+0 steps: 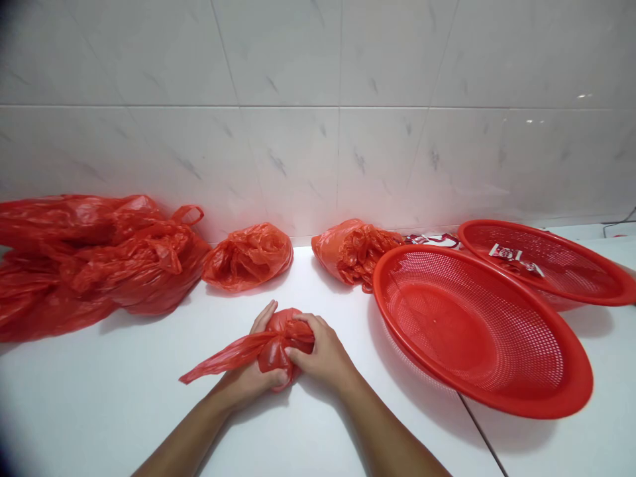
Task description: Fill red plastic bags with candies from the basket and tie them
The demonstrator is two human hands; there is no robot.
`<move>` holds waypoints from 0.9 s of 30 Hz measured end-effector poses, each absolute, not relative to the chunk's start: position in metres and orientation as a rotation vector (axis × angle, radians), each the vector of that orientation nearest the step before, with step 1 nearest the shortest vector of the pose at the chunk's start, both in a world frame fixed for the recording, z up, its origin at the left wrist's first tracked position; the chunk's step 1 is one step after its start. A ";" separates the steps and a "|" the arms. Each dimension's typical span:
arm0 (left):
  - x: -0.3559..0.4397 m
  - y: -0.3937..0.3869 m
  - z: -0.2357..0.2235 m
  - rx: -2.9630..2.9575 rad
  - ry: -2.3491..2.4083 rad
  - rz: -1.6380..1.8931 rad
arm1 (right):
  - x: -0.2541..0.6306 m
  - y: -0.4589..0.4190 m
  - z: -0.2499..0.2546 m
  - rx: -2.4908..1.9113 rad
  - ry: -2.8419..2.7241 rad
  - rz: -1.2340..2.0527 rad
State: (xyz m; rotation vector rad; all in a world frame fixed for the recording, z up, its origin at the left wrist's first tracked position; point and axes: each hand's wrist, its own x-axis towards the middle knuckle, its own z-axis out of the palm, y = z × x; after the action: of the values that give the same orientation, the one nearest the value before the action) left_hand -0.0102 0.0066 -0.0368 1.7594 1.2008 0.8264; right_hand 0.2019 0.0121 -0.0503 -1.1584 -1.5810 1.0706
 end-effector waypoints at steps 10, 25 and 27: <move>-0.005 0.002 -0.020 1.918 1.180 0.774 | 0.198 0.002 -0.039 -1.156 -1.614 1.051; -0.009 0.004 -0.021 1.747 1.079 0.837 | 0.195 0.003 -0.041 -1.248 -1.654 1.015; -0.011 0.005 -0.022 1.731 1.047 0.858 | 0.195 0.004 -0.041 -1.233 -1.651 1.017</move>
State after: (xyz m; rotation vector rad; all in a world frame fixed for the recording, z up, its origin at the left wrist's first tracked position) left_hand -0.0105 0.0048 -0.0222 1.7310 1.0467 0.8579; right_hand 0.1954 0.0035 -0.0411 -1.2332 -1.6506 1.0169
